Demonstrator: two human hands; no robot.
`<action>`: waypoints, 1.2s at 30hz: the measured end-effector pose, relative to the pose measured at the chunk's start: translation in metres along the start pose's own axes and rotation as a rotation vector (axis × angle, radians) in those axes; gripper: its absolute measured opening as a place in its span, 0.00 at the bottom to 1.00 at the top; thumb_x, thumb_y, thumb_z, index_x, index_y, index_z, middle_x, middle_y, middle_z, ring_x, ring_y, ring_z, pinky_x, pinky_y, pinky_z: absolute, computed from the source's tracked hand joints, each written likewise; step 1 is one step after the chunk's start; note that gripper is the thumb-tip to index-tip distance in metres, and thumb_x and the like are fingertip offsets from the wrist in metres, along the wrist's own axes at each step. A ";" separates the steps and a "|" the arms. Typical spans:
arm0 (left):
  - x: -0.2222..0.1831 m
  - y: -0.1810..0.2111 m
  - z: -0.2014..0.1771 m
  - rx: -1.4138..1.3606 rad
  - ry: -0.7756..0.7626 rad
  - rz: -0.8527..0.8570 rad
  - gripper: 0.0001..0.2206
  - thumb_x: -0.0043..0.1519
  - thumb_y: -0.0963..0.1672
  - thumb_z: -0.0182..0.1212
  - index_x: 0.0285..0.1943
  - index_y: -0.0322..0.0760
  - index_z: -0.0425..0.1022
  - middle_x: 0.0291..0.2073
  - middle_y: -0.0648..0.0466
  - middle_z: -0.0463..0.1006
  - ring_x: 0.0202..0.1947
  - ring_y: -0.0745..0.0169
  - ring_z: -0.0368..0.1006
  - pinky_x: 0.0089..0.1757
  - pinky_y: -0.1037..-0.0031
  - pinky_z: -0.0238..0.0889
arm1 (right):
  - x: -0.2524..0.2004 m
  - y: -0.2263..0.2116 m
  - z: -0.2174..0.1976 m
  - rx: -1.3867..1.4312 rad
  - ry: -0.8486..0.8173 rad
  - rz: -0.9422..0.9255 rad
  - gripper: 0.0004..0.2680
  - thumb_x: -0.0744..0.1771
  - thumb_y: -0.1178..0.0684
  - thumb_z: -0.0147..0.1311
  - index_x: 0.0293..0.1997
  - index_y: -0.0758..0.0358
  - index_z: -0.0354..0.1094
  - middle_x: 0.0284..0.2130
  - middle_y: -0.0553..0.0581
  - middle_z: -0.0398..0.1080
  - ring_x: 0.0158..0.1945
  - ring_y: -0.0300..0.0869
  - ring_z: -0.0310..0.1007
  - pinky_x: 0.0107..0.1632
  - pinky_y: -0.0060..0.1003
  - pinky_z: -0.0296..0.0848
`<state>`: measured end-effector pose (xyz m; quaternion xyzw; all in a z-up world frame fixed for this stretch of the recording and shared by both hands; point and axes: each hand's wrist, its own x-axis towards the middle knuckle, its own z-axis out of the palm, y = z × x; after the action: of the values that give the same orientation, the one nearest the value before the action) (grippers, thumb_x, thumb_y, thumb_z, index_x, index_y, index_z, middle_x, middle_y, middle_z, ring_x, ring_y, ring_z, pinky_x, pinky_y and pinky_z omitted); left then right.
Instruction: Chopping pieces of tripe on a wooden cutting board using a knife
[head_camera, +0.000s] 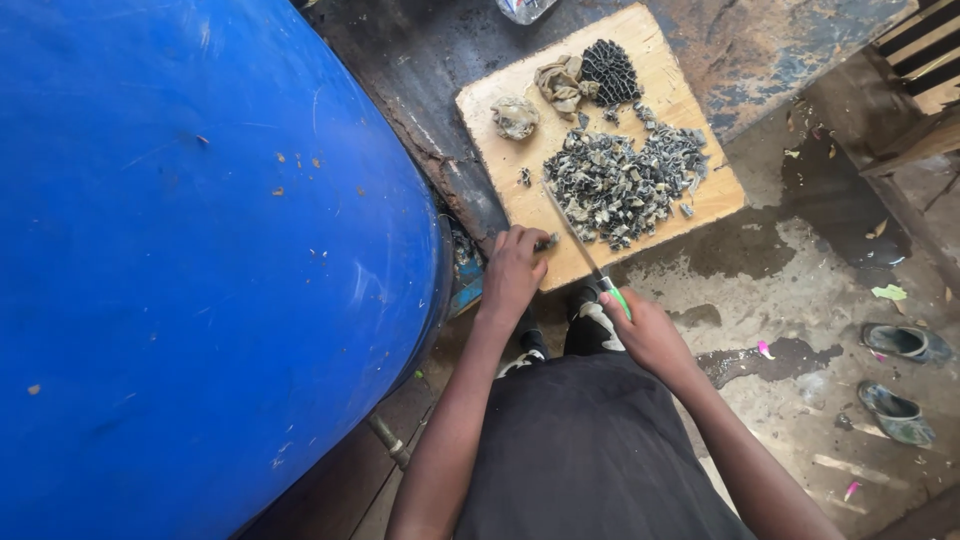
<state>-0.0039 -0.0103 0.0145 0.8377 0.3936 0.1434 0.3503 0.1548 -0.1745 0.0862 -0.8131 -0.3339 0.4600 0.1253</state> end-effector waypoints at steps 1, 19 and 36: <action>0.000 0.001 0.005 -0.003 -0.002 0.000 0.14 0.57 0.42 0.66 0.52 0.47 0.74 0.43 0.53 0.71 0.50 0.49 0.72 0.51 0.63 0.71 | 0.003 0.004 0.003 -0.002 0.000 0.003 0.19 0.71 0.33 0.39 0.42 0.58 0.69 0.31 0.70 0.76 0.47 0.66 0.76 0.51 0.60 0.71; 0.008 -0.011 0.027 -0.020 0.214 -0.098 0.05 0.57 0.41 0.68 0.40 0.38 0.83 0.35 0.52 0.74 0.43 0.53 0.74 0.46 0.68 0.71 | -0.020 0.004 0.019 -0.344 -0.007 0.024 0.17 0.72 0.36 0.33 0.46 0.58 0.65 0.35 0.74 0.76 0.47 0.67 0.79 0.53 0.60 0.75; 0.002 -0.008 0.025 -0.138 0.217 -0.139 0.06 0.61 0.43 0.68 0.43 0.37 0.83 0.36 0.50 0.78 0.41 0.46 0.78 0.45 0.61 0.72 | 0.006 -0.025 0.019 -0.063 -0.036 -0.049 0.18 0.71 0.35 0.35 0.42 0.59 0.65 0.34 0.75 0.74 0.48 0.70 0.75 0.51 0.62 0.71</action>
<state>0.0059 -0.0174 -0.0090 0.7620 0.4753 0.2352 0.3716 0.1305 -0.1544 0.0848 -0.8000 -0.3702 0.4605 0.1045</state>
